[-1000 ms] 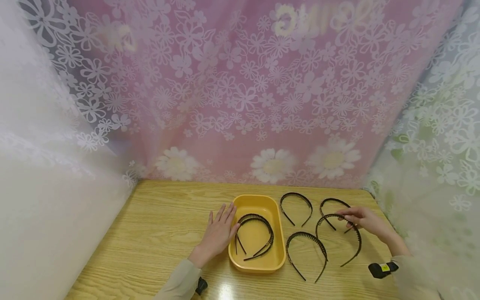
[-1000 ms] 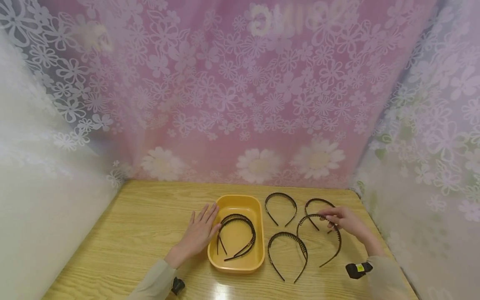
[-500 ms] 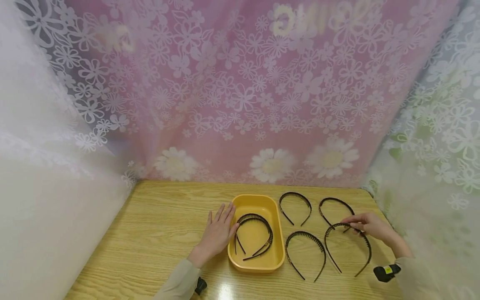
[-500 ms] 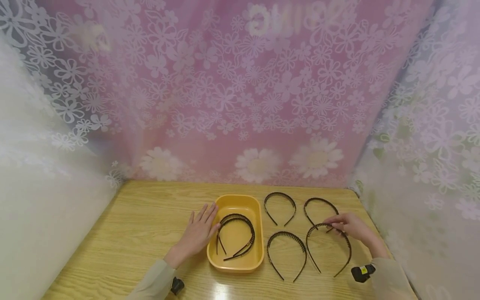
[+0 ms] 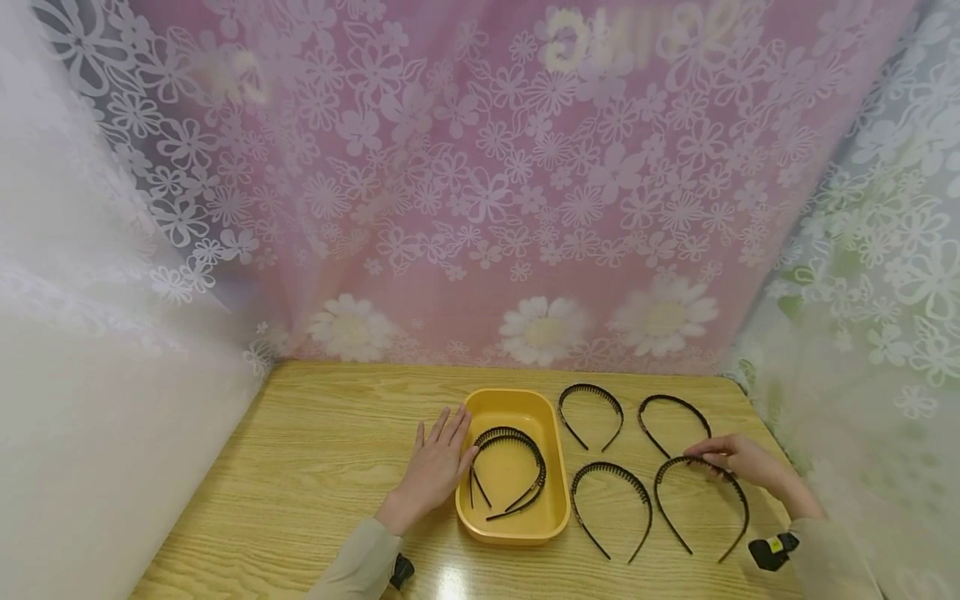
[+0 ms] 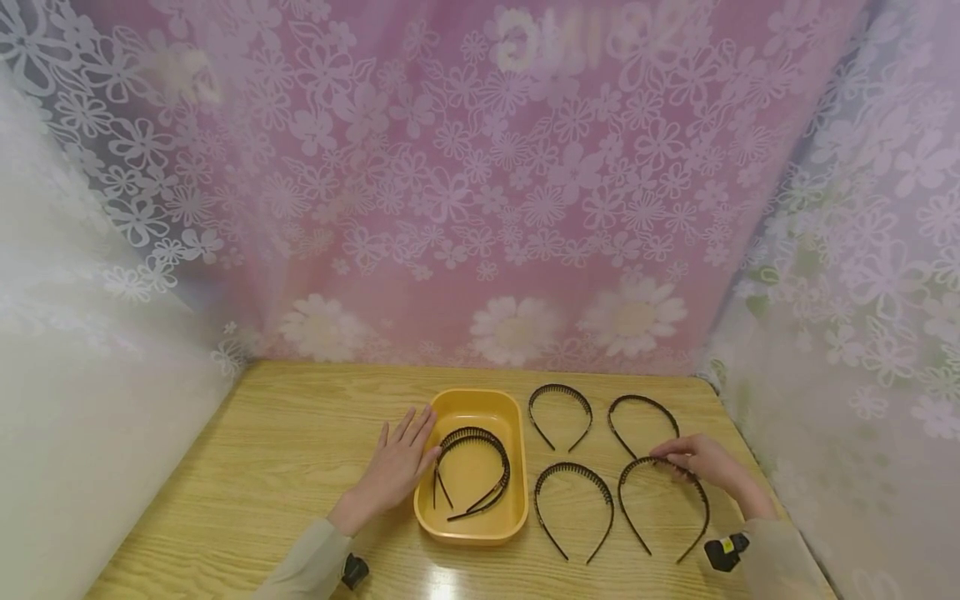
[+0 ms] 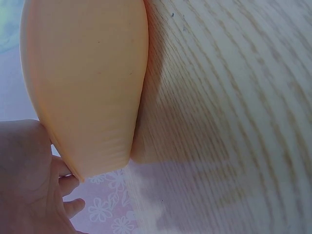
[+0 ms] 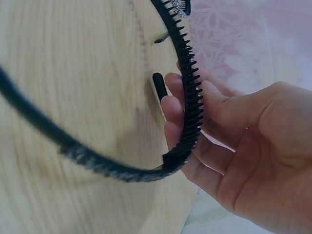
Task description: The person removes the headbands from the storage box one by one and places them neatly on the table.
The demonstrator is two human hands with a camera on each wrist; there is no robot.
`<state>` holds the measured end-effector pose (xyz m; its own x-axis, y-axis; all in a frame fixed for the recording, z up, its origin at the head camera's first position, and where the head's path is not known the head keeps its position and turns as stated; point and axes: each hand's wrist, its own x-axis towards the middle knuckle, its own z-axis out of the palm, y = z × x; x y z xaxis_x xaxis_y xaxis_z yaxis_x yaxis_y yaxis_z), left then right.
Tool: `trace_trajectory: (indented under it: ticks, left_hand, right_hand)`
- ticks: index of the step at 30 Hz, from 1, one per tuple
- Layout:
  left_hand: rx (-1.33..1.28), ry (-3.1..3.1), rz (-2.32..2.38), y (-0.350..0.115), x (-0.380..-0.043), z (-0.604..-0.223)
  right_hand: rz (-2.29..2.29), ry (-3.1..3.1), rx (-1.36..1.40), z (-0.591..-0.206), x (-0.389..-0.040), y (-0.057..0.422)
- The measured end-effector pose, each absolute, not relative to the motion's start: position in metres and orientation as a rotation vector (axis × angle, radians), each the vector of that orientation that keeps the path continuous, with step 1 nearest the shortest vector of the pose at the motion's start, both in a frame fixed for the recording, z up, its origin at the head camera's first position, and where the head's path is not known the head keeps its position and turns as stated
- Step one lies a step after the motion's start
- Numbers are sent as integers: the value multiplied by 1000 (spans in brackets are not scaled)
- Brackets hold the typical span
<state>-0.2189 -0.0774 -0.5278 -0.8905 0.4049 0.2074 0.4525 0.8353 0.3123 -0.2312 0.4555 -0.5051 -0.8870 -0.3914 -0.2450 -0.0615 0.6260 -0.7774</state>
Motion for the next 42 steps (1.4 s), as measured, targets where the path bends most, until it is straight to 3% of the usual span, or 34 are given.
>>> trace_trajectory:
  ticks: [42]
  left_hand:
    - [-685,-2866,-529,-78,-220,-530]
  right_hand:
    - [-812,2830,-335,-524,-216,447]
